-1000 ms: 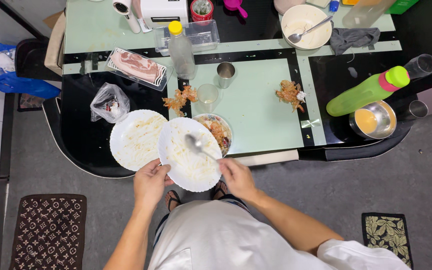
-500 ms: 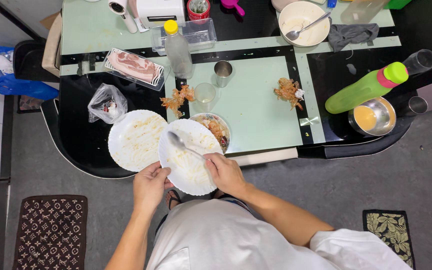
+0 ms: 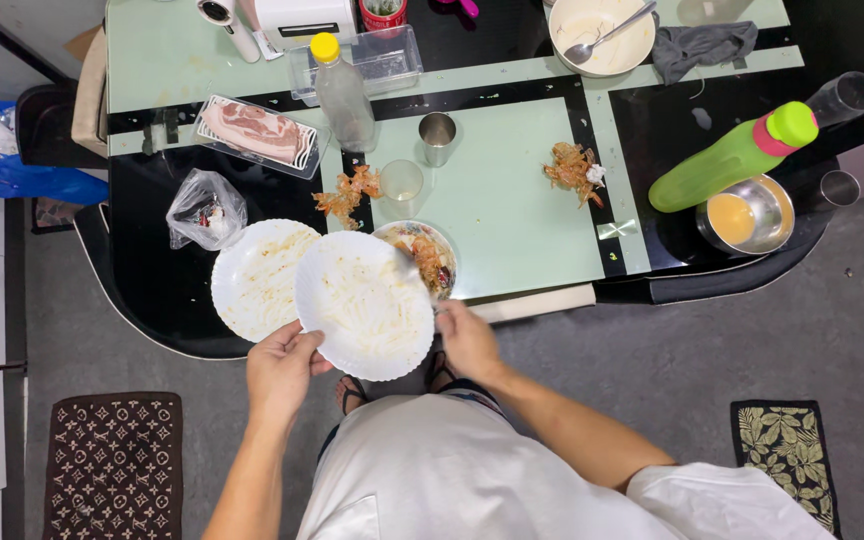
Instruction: The person scrapes leftover food from plates and bowls into a bowl using a spoon, gathers and carries the dirty dishes and cups to the sink, and scoops remaining food scraps from the table into the bowl.
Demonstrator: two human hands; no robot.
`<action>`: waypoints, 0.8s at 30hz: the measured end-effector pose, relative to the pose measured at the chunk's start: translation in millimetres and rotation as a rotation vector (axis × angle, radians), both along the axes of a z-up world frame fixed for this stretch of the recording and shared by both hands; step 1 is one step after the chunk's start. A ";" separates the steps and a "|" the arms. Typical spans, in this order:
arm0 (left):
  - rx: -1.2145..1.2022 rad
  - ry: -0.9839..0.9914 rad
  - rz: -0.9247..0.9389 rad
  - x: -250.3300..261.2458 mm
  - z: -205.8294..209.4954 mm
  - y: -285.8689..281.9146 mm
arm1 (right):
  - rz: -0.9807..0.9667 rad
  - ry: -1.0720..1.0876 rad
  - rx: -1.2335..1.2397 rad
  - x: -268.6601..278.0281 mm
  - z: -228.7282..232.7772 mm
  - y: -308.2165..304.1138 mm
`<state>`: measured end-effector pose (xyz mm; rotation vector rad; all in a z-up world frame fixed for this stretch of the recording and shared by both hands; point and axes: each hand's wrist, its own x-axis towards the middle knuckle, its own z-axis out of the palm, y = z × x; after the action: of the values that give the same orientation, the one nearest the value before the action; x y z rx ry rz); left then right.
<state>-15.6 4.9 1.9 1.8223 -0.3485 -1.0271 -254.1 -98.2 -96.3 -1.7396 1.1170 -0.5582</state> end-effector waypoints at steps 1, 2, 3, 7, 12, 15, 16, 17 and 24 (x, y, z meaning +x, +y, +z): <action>0.002 0.001 -0.002 -0.3 2.6 1.1 | -0.076 0.140 0.038 -4.4 -0.4 -7.1; 0.021 -0.021 -0.010 -0.2 5.4 2.2 | -0.150 0.278 0.076 -6.6 0.3 -10.3; 0.040 -0.043 -0.017 -0.2 7.4 2.7 | -0.151 0.278 0.077 -7.2 1.5 -6.7; 0.025 -0.014 -0.020 -0.6 6.4 1.9 | 0.024 0.046 -0.180 -13.1 -4.1 5.9; -0.012 -0.029 -0.016 7.7 3.2 7.4 | -0.075 0.287 -0.164 -26.2 -19.7 -1.6; 0.008 -0.031 0.000 12.7 2.5 14.0 | -0.037 0.178 -0.259 -32.6 -22.2 8.7; 0.009 -0.030 -0.002 13.1 2.4 14.1 | 0.054 0.135 -0.292 -28.4 -23.2 11.0; 0.011 -0.020 0.006 13.3 2.6 14.1 | 0.144 0.091 -0.325 -26.3 -23.7 11.4; 0.003 -0.031 0.086 19.8 7.7 28.9 | -0.111 0.221 -0.247 -29.8 -24.3 -11.7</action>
<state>4.2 33.9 9.6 1.8409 -0.2846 -0.9414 -283.9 -109.8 -120.6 -1.9974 1.3523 -0.6030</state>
